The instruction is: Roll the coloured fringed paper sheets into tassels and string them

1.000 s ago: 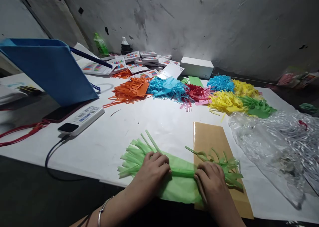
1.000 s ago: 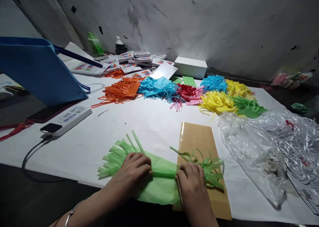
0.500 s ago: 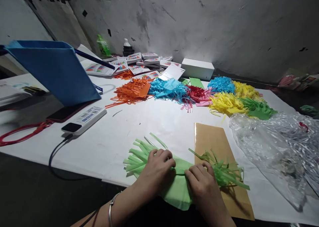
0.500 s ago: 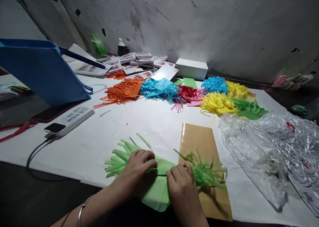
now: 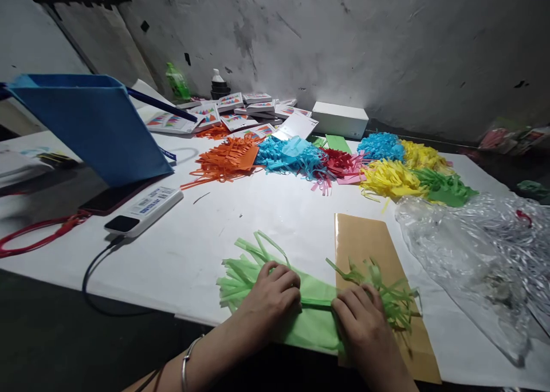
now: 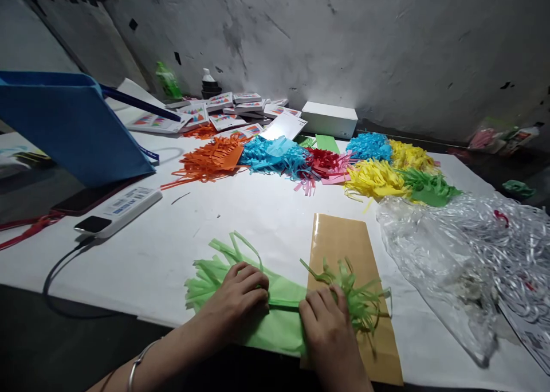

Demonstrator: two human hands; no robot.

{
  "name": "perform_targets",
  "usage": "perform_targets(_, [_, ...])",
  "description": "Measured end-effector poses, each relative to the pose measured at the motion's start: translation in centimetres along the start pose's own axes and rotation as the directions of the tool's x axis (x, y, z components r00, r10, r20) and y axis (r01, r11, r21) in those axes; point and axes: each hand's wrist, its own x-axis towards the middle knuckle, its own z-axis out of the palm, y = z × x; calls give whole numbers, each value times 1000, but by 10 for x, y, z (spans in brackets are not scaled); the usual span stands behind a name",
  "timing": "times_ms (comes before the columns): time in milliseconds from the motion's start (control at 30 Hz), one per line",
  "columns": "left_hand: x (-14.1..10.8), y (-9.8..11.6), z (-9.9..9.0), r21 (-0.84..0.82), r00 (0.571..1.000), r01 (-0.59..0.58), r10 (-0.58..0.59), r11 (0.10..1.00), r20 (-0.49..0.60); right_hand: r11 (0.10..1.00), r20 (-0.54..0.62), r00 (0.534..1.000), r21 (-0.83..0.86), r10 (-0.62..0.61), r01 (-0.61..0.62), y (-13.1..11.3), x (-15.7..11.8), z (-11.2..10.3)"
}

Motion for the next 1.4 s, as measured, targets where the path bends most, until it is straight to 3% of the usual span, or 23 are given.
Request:
perform_targets(267, [11, 17, -13, 74, 955, 193, -205, 978, 214, 980, -33, 981, 55, 191, -189, -3, -6, 4])
perform_targets(500, [18, 19, -11, 150, 921, 266, -297, 952, 252, 946, -29, 946, 47, 323, -322, -5, -2, 6])
perform_targets(567, [17, 14, -7, 175, 944, 204, -241, 963, 227, 962, -34, 962, 33, 271, -270, -4, -1, 7])
perform_targets(633, [16, 10, -3, 185, 974, 67, -105, 980, 201, 986, -17, 986, 27, 166, -166, -4, -1, 7])
perform_targets(767, [15, 2, 5, 220, 982, -144, 112, 965, 154, 998, 42, 997, 12, 64, -65, -8, 4, 4])
perform_targets(867, [17, -1, 12, 237, 981, -175, 150, 956, 119, 999, 56, 998, -15, 41, -40, -12, 11, 5])
perform_targets(1033, [14, 7, 6, 140, 993, -113, 118, 984, -24, 996, 43, 998, -85, -34, 37, -15, 18, 16])
perform_targets(1100, [9, 16, 1, 53, 983, -185, 185, 981, -10, 998, 12, 1000, -69, -5, 6, -14, 19, 18])
perform_targets(1200, [0, 27, 1, -57, 958, -262, 267, 963, 104, 993, -74, 990, 12, 119, -119, -9, 20, 14])
perform_targets(1267, [-3, 29, 4, -69, 963, -204, 213, 977, 167, 957, -148, 948, 121, 281, -265, 0, 18, 8])
perform_targets(1300, [-3, 28, 5, -61, 967, -158, 167, 986, 191, 906, -184, 894, 198, 408, -373, 6, 14, 3])
perform_targets(1333, [-3, 27, 6, -50, 969, -115, 124, 992, 215, 825, -209, 810, 295, 548, -482, 13, 9, -3])
perform_targets(1400, [0, 22, 6, -26, 967, -40, 45, 999, 253, 605, -225, 584, 512, 780, -610, 25, -7, -17])
